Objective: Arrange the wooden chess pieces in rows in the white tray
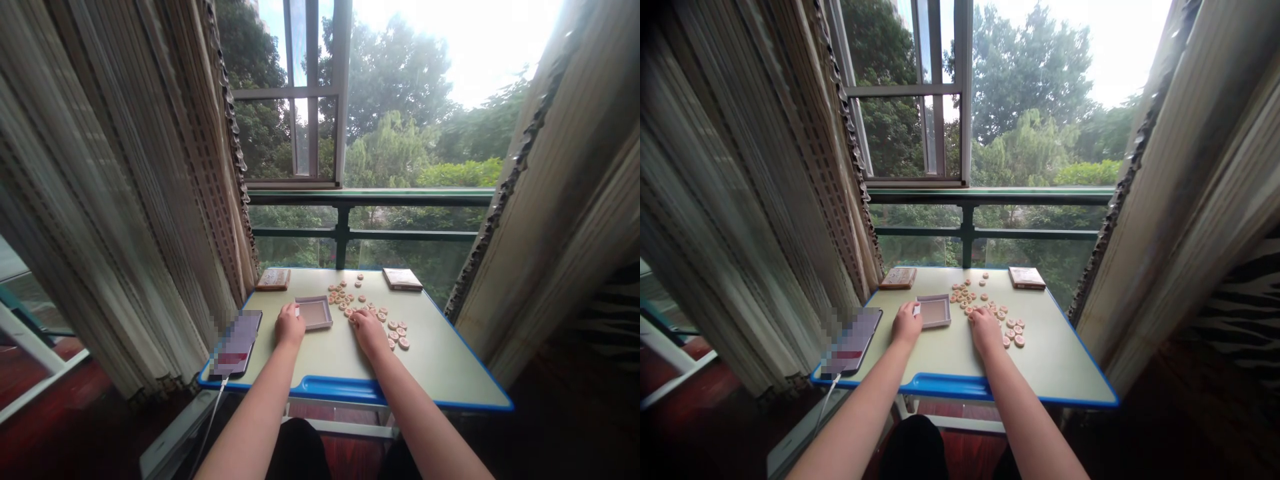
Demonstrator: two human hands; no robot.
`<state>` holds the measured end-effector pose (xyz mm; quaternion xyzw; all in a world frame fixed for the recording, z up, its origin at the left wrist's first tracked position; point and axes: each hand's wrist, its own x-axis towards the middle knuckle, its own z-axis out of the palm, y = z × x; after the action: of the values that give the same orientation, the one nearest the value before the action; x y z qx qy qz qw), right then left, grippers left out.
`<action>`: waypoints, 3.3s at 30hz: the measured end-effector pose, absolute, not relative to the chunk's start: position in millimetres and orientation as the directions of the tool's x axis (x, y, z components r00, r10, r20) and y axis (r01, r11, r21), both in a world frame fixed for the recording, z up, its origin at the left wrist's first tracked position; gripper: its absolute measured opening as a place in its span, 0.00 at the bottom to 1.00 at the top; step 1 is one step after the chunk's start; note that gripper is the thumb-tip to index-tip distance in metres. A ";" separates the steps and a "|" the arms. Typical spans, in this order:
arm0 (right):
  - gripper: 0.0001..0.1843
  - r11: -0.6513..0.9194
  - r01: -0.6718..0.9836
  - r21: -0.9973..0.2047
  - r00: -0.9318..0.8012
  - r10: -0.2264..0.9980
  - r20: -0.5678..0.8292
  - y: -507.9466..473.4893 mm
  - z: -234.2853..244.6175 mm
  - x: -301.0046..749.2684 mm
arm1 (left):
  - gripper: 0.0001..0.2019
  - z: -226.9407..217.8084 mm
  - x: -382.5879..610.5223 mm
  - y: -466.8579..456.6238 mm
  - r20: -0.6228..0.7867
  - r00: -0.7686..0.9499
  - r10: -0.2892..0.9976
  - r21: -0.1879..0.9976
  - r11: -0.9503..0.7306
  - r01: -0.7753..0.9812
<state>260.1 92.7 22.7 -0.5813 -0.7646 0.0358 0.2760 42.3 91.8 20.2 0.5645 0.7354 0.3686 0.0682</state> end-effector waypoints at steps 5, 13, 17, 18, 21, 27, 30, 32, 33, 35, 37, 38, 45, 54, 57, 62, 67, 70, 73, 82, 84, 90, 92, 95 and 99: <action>0.16 0.315 0.851 -0.420 -0.142 0.908 0.393 96.3 19.8 264.2 | 0.18 17.7 41.9 94.9 0.275 -0.337 0.900 0.658 0.080 0.749; 0.16 0.305 0.819 -0.485 -0.101 0.910 0.403 101.3 17.9 267.5 | 0.10 24.6 44.2 90.9 0.202 -0.258 0.945 0.704 0.043 0.709; 0.15 0.324 0.810 -0.488 -0.111 0.903 0.414 103.5 18.8 266.8 | 0.09 26.1 48.1 87.8 0.193 -0.170 0.966 0.709 -0.018 0.705; 0.15 0.332 0.809 -0.486 -0.119 0.901 0.418 103.5 19.1 266.6 | 0.09 25.4 48.7 87.9 0.189 -0.146 0.971 0.714 -0.034 0.700; 0.15 0.346 0.810 -0.473 -0.136 0.896 0.423 102.4 19.2 266.4 | 0.12 20.8 48.8 90.6 0.208 -0.097 0.973 0.728 -0.088 0.680; 0.19 0.347 0.803 -0.484 -0.136 0.898 0.417 100.2 16.6 268.2 | 0.27 12.6 47.1 95.8 0.290 0.063 0.955 0.688 -0.254 0.680; 0.19 0.336 0.801 -0.495 -0.122 0.902 0.415 99.3 16.7 268.3 | 0.26 13.4 47.5 94.5 0.239 0.135 0.962 0.690 -0.266 0.673; 0.19 0.341 0.799 -0.496 -0.120 0.898 0.423 98.2 17.4 267.9 | 0.23 13.9 48.2 94.1 0.226 0.105 0.968 0.714 -0.238 0.659; 0.18 0.345 0.798 -0.495 -0.122 0.895 0.429 97.5 17.8 267.8 | 0.22 13.5 48.6 94.5 0.228 0.086 0.970 0.722 -0.227 0.653; 0.16 0.357 0.795 -0.490 -0.128 0.889 0.439 96.6 18.1 267.5 | 0.19 10.8 49.4 96.8 0.244 0.066 0.967 0.718 -0.226 0.658; 0.16 0.358 0.795 -0.490 -0.129 0.889 0.440 96.7 17.7 267.4 | 0.16 6.0 49.9 101.3 0.256 0.065 0.964 0.703 -0.232 0.672; 0.16 0.360 0.794 -0.490 -0.135 0.890 0.435 97.1 17.5 267.3 | 0.16 3.4 49.9 104.0 0.260 0.071 0.963 0.698 -0.238 0.675; 0.17 0.318 0.816 -0.483 -0.093 0.897 0.433 94.6 22.1 265.2 | 0.16 0.9 49.2 109.2 0.253 0.011 0.967 0.705 -0.192 0.683; 0.13 0.324 0.863 -0.388 -0.155 0.900 0.407 94.7 24.5 263.7 | 0.11 5.8 47.0 104.5 0.285 0.023 0.958 0.717 -0.229 0.658; 0.12 0.311 0.883 -0.351 -0.155 0.900 0.408 95.0 25.4 264.4 | 0.12 6.2 47.7 103.9 0.267 0.000 0.964 0.744 -0.206 0.635; 0.12 0.306 0.900 -0.311 -0.163 0.897 0.410 93.0 26.4 264.2 | 0.12 6.5 48.9 103.3 0.264 -0.014 0.964 0.746 -0.195 0.637; 0.13 0.283 0.918 -0.277 -0.153 0.898 0.413 89.7 30.0 263.0 | 0.12 6.2 48.7 103.5 0.274 -0.004 0.962 0.729 -0.205 0.653; 0.16 0.255 0.933 -0.255 -0.136 0.904 0.406 88.5 33.2 261.5 | 0.11 5.2 48.1 105.2 0.279 0.003 0.960 0.716 -0.210 0.665; 0.18 0.224 0.948 -0.227 -0.119 0.908 0.401 87.7 35.0 259.8 | 0.11 4.2 47.5 106.7 0.286 0.004 0.958 0.709 -0.214 0.672; 0.17 0.204 0.963 -0.174 -0.117 0.904 0.410 90.0 30.4 261.6 | 0.09 7.7 45.7 103.3 0.326 -0.061 0.943 0.719 -0.206 0.664; 0.16 0.251 0.951 -0.178 -0.158 0.894 0.418 88.4 29.8 262.0 | 0.09 9.0 45.0 102.6 0.334 -0.081 0.939 0.721 -0.199 0.663; 0.16 0.313 0.934 -0.172 -0.228 0.893 0.388 84.5 30.0 261.7 | 0.09 11.5 44.3 100.3 0.314 -0.129 0.941 0.732 -0.153 0.663; 0.17 0.303 0.936 -0.180 -0.215 0.895 0.391 84.9 30.1 261.7 | 0.10 11.2 44.4 100.2 0.302 -0.133 0.944 0.743 -0.146 0.653; 0.17 0.280 0.942 -0.186 -0.187 0.896 0.402 86.4 29.5 261.9 | 0.12 9.9 44.8 101.3 0.277 -0.133 0.952 0.761 -0.133 0.635; 0.17 0.270 0.948 -0.169 -0.180 0.892 0.415 88.9 26.6 262.3 | 0.13 8.7 45.2 102.7 0.257 -0.115 0.960 0.764 -0.129 0.632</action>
<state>262.3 88.9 26.6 -0.6007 -0.7656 -0.0632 0.2215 45.2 102.7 8.7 0.6337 0.6280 0.4036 0.2030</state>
